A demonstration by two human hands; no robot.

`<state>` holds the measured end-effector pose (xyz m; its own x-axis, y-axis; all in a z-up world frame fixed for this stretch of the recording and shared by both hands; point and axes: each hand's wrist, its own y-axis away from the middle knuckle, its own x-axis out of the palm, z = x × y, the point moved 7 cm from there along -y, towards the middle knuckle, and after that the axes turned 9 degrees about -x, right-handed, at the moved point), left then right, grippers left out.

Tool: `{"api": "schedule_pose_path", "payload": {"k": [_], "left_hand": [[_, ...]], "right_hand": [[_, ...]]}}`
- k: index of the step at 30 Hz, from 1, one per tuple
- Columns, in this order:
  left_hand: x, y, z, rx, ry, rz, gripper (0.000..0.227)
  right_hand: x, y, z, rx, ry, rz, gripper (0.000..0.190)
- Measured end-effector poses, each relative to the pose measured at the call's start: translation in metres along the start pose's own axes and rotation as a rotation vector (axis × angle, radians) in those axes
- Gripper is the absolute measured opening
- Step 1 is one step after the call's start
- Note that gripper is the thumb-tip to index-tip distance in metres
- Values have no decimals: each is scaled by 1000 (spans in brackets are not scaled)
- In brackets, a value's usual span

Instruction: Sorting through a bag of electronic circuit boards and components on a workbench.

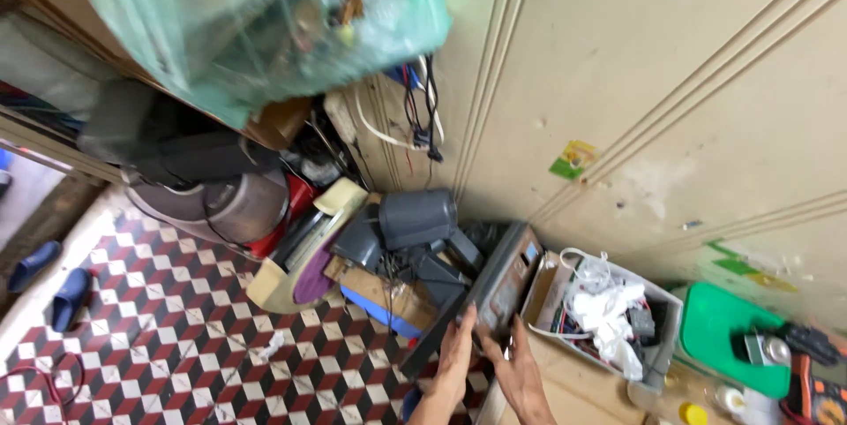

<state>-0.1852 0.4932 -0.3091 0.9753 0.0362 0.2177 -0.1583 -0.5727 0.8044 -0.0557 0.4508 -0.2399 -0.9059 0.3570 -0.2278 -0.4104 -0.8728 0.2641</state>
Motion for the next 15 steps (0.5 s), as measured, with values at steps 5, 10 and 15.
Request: {"api": "schedule_pose_path", "payload": {"k": [5, 10, 15], "left_hand": [[-16, -7, -2, -21, -209, 0, 74], [-12, 16, -67, 244, -283, -120, 64], [-10, 134, -245, 463, 381, 136, 84]], "right_hand": [[12, -18, -54, 51, -206, 123, 88], [28, -31, 20, 4, -190, 243, 63], [38, -26, 232, -259, -212, 348, 58]]}}
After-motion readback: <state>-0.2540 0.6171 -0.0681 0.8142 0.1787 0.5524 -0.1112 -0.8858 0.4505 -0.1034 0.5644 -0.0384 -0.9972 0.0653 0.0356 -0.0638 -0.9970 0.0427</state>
